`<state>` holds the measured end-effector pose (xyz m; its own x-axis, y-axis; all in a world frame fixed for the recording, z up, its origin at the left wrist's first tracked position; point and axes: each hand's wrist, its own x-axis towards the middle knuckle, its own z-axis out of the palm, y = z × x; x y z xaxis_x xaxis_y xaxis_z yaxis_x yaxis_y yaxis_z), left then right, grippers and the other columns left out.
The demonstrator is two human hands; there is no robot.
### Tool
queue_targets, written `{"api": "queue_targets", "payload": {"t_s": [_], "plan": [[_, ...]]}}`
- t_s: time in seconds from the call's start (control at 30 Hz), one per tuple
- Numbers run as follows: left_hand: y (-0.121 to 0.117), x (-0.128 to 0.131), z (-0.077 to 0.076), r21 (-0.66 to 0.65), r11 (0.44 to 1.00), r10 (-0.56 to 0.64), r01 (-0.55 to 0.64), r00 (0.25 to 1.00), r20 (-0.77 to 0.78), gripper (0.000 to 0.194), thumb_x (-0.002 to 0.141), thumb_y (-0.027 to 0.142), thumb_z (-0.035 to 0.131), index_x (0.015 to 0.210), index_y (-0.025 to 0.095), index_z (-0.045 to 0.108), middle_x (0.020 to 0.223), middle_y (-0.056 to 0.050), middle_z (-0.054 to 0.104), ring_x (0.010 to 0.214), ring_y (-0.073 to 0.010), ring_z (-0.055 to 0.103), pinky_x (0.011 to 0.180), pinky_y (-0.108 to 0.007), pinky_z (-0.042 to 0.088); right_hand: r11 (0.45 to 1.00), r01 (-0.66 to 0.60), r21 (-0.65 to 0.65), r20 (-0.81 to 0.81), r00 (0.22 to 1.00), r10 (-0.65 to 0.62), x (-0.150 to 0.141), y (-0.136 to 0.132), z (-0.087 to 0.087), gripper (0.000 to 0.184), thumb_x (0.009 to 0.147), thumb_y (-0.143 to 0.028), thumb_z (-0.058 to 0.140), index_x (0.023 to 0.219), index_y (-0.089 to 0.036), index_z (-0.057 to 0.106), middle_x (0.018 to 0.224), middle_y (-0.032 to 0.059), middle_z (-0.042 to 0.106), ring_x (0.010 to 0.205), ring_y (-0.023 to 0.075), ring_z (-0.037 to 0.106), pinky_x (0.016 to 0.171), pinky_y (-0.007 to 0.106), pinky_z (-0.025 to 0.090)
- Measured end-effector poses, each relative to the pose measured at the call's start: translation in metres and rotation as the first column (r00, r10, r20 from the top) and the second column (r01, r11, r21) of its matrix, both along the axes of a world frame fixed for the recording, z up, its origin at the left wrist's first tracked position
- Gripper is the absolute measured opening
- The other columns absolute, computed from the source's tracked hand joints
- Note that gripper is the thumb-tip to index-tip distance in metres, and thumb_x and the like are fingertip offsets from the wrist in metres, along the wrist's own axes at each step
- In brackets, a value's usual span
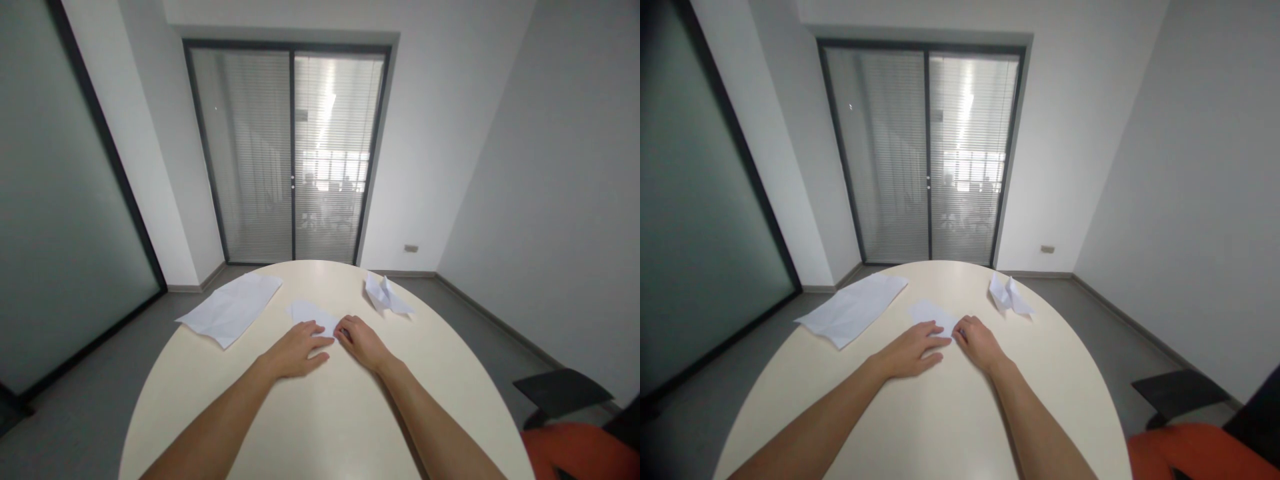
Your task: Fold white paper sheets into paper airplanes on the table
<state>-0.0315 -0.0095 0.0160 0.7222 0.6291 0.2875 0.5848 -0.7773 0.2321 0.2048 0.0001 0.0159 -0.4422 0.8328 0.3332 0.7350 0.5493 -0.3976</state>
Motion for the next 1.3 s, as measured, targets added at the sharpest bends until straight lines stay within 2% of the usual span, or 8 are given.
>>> {"api": "queue_targets", "payload": {"t_s": [0.3, 0.53, 0.67, 0.77, 0.97, 1.1, 1.23, 1.3], "plan": [[-0.005, 0.006, 0.003, 0.005, 1.0, 0.004, -0.004, 1.0, 0.008, 0.041, 0.095, 0.045, 0.053, 0.133, 0.031, 0.06, 0.135, -0.009, 0.057, 0.127, -0.0276, 0.05, 0.109, -0.045, 0.038, 1.0, 0.001, 0.012, -0.006, 1.0, -0.001, -0.001, 0.003, -0.002, 0.014, 0.093, -0.019, 0.053, 0.092, -0.018, 0.066, 0.094, 0.0052, 0.067, 0.091, 0.0194, 0.058, 0.083, 0.03, 0.044], [-0.005, 0.008, -0.001, 0.047, 0.998, 0.044, -0.044, 0.999, 0.006, 0.042, 0.096, 0.045, 0.051, 0.134, 0.03, 0.059, 0.137, -0.01, 0.055, 0.126, -0.0275, 0.05, 0.11, -0.046, 0.037, 0.999, -0.015, 0.041, -0.001, 1.0, 0.015, -0.002, -0.001, 0.001, 0.022, 0.088, -0.011, 0.052, 0.096, -0.02, 0.071, 0.102, 0.0061, 0.067, 0.102, 0.0194, 0.058, 0.09, 0.029, 0.044], [-0.003, 0.008, -0.005, 0.075, 0.991, 0.113, -0.112, 0.994, -0.005, 0.043, 0.097, 0.046, 0.049, 0.135, 0.028, 0.058, 0.135, -0.011, 0.056, 0.126, -0.0286, 0.049, 0.111, -0.051, 0.034, 0.998, -0.042, 0.036, 0.05, 0.998, 0.04, -0.005, -0.005, 0.004, 0.029, 0.091, -0.015, 0.05, 0.106, -0.021, 0.074, 0.103, 0.0069, 0.069, 0.103, 0.0202, 0.058, 0.093, 0.031, 0.044], [-0.002, 0.007, -0.004, 0.071, 0.992, 0.105, -0.105, 0.994, 0.002, 0.045, 0.097, 0.046, 0.048, 0.137, 0.027, 0.057, 0.136, -0.011, 0.056, 0.125, -0.0281, 0.049, 0.11, -0.049, 0.036, 0.999, -0.021, 0.036, 0.091, 0.996, 0.018, -0.006, -0.007, 0.007, 0.031, 0.094, -0.02, 0.048, 0.111, -0.021, 0.074, 0.105, 0.0079, 0.071, 0.103, 0.0206, 0.059, 0.093, 0.031, 0.044], [-0.002, 0.005, 0.0, -0.006, 1.0, 0.012, -0.012, 1.0, 0.028, 0.043, 0.099, 0.044, 0.045, 0.136, 0.026, 0.058, 0.14, -0.009, 0.056, 0.129, -0.0261, 0.048, 0.112, -0.045, 0.037, 0.998, 0.057, 0.028, 0.169, 0.984, -0.061, -0.002, -0.007, 0.013, 0.031, 0.094, -0.021, 0.046, 0.106, -0.023, 0.075, 0.105, 0.0063, 0.074, 0.105, 0.0214, 0.061, 0.094, 0.031, 0.043], [-0.001, 0.005, -0.001, -0.057, 0.998, -0.032, 0.034, 0.999, 0.038, 0.046, 0.098, 0.044, 0.045, 0.14, 0.026, 0.053, 0.148, -0.007, 0.05, 0.137, -0.0257, 0.043, 0.116, -0.045, 0.034, 0.991, 0.134, 0.006, 0.205, 0.97, -0.132, -0.004, -0.008, 0.015, 0.028, 0.096, -0.028, 0.046, 0.102, -0.021, 0.072, 0.102, 0.0084, 0.074, 0.107, 0.0223, 0.062, 0.094, 0.03, 0.042], [-0.001, 0.006, -0.004, -0.066, 0.997, -0.031, 0.034, 0.998, 0.048, 0.049, 0.1, 0.043, 0.043, 0.144, 0.023, 0.049, 0.149, -0.008, 0.049, 0.139, -0.0238, 0.042, 0.117, -0.043, 0.033, 0.989, 0.149, 0.016, 0.232, 0.961, -0.149, -0.006, -0.009, 0.014, 0.03, 0.099, -0.034, 0.043, 0.094, -0.019, 0.068, 0.101, 0.0089, 0.072, 0.106, 0.022, 0.062, 0.094, 0.03, 0.042], [0.0, 0.006, -0.006, -0.042, 0.999, 0.009, -0.008, 0.999, 0.033, 0.047, 0.1, 0.044, 0.042, 0.142, 0.024, 0.051, 0.149, -0.007, 0.05, 0.139, -0.0248, 0.041, 0.118, -0.045, 0.031, 0.989, 0.146, 0.037, 0.236, 0.96, -0.151, -0.005, -0.008, 0.013, 0.03, 0.099, -0.035, 0.042, 0.095, -0.019, 0.067, 0.105, 0.01, 0.071, 0.109, 0.0225, 0.061, 0.095, 0.031, 0.042]]}}
